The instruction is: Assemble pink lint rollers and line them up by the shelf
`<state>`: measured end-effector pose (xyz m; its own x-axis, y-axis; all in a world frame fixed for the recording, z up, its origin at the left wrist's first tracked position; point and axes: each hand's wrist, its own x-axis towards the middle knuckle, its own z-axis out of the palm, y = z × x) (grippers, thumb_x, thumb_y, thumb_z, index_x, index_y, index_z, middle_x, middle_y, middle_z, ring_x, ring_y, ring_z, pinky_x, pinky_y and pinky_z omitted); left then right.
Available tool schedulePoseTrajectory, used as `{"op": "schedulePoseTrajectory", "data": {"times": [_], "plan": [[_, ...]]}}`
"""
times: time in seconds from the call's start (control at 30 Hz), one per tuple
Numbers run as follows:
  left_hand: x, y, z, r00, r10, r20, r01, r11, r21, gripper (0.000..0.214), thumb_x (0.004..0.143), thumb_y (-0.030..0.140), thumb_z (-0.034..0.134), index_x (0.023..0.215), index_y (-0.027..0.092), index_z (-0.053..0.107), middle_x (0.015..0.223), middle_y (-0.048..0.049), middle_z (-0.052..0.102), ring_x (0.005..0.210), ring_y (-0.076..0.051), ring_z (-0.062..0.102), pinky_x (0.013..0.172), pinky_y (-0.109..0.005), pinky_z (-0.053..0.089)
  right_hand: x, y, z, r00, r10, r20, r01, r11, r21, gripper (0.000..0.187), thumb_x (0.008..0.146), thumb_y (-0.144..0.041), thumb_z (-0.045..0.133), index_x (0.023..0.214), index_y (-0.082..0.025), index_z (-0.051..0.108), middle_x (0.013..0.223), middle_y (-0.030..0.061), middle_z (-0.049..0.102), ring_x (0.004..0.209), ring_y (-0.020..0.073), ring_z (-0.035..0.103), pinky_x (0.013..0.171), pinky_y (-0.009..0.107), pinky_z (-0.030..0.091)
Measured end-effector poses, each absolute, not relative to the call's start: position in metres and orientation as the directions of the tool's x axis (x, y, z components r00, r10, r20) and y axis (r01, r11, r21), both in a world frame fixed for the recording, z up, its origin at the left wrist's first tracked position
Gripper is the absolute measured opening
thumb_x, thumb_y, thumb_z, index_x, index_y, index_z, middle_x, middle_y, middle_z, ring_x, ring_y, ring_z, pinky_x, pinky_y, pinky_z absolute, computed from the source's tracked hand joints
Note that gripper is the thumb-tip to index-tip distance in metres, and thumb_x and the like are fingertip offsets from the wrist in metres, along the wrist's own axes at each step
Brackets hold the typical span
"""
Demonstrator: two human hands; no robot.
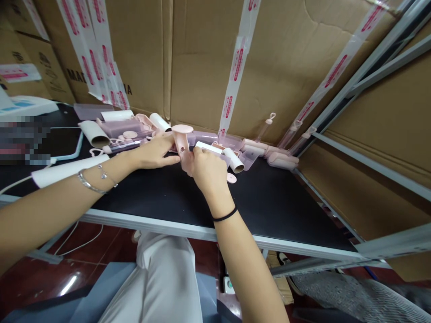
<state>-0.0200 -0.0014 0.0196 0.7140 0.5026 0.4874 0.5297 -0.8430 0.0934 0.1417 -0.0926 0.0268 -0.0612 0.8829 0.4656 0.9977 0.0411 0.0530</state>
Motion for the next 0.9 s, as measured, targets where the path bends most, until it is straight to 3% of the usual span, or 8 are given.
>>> {"op": "schedulePoseTrajectory", "data": {"times": [0.13, 0.33, 0.5, 0.67, 0.8, 0.9], "plan": [[-0.016, -0.006, 0.017, 0.605, 0.597, 0.527, 0.618, -0.769, 0.164, 0.04, 0.075, 0.049, 0.059, 0.1, 0.018, 0.058, 0.11, -0.009, 0.056, 0.112, -0.032, 0.046, 0.101, -0.053, 0.027, 0.142, -0.09, 0.024, -0.114, 0.897, 0.427, 0.985, 0.157, -0.066, 0.031, 0.096, -0.032, 0.032, 0.098, -0.018, 0.059, 0.099, 0.0109, 0.066, 0.082, 0.0209, 0.063, 0.065, 0.028, 0.038], [-0.017, 0.002, 0.018, 0.47, 0.673, 0.571, 0.701, -0.678, 0.221, 0.032, 0.073, 0.03, 0.062, 0.101, 0.015, 0.058, 0.122, -0.0142, 0.043, 0.119, -0.035, 0.037, 0.102, -0.05, 0.032, 0.142, -0.085, 0.02, -0.105, 0.914, 0.393, 0.96, 0.196, -0.198, 0.027, 0.093, -0.019, 0.035, 0.104, -0.017, 0.059, 0.101, 0.0115, 0.065, 0.091, 0.0229, 0.061, 0.073, 0.029, 0.041], [-0.019, 0.009, 0.018, 0.386, 0.719, 0.577, 0.683, -0.644, 0.345, 0.034, 0.082, 0.025, 0.05, 0.112, 0.011, 0.054, 0.115, -0.0155, 0.048, 0.108, -0.027, 0.051, 0.095, -0.04, 0.042, 0.141, -0.082, 0.02, -0.091, 0.917, 0.387, 0.956, 0.19, -0.225, 0.028, 0.095, -0.021, 0.033, 0.103, -0.014, 0.059, 0.098, 0.0125, 0.066, 0.091, 0.0224, 0.061, 0.075, 0.029, 0.041], [-0.016, 0.002, 0.019, 0.468, 0.745, 0.475, 0.603, -0.662, 0.445, 0.04, 0.09, 0.031, 0.037, 0.126, 0.014, 0.04, 0.102, -0.0095, 0.062, 0.091, -0.021, 0.061, 0.083, -0.035, 0.047, 0.146, -0.082, 0.018, -0.134, 0.907, 0.4, 0.943, 0.241, -0.23, 0.027, 0.096, -0.027, 0.032, 0.1, -0.02, 0.058, 0.09, 0.0086, 0.068, 0.088, 0.0212, 0.062, 0.074, 0.028, 0.04], [-0.01, -0.004, 0.019, 0.359, 0.829, 0.429, 0.593, -0.558, 0.581, 0.042, 0.088, 0.031, 0.044, 0.124, 0.013, 0.033, 0.088, -0.0061, 0.064, 0.07, -0.016, 0.062, 0.067, -0.028, 0.048, 0.147, -0.08, 0.016, -0.084, 0.911, 0.403, 0.944, 0.202, -0.262, 0.029, 0.096, -0.027, 0.031, 0.093, -0.018, 0.058, 0.085, 0.0101, 0.068, 0.086, 0.0215, 0.062, 0.072, 0.027, 0.04], [-0.007, -0.004, 0.02, 0.204, 0.89, 0.407, 0.622, -0.439, 0.648, 0.043, 0.082, 0.042, 0.055, 0.113, 0.015, 0.04, 0.078, -0.0026, 0.06, 0.064, -0.015, 0.058, 0.058, -0.026, 0.045, 0.148, -0.079, 0.015, -0.074, 0.904, 0.421, 0.939, 0.205, -0.276, 0.03, 0.096, -0.028, 0.029, 0.093, -0.018, 0.056, 0.085, 0.0096, 0.067, 0.086, 0.0218, 0.062, 0.072, 0.027, 0.04]]}}
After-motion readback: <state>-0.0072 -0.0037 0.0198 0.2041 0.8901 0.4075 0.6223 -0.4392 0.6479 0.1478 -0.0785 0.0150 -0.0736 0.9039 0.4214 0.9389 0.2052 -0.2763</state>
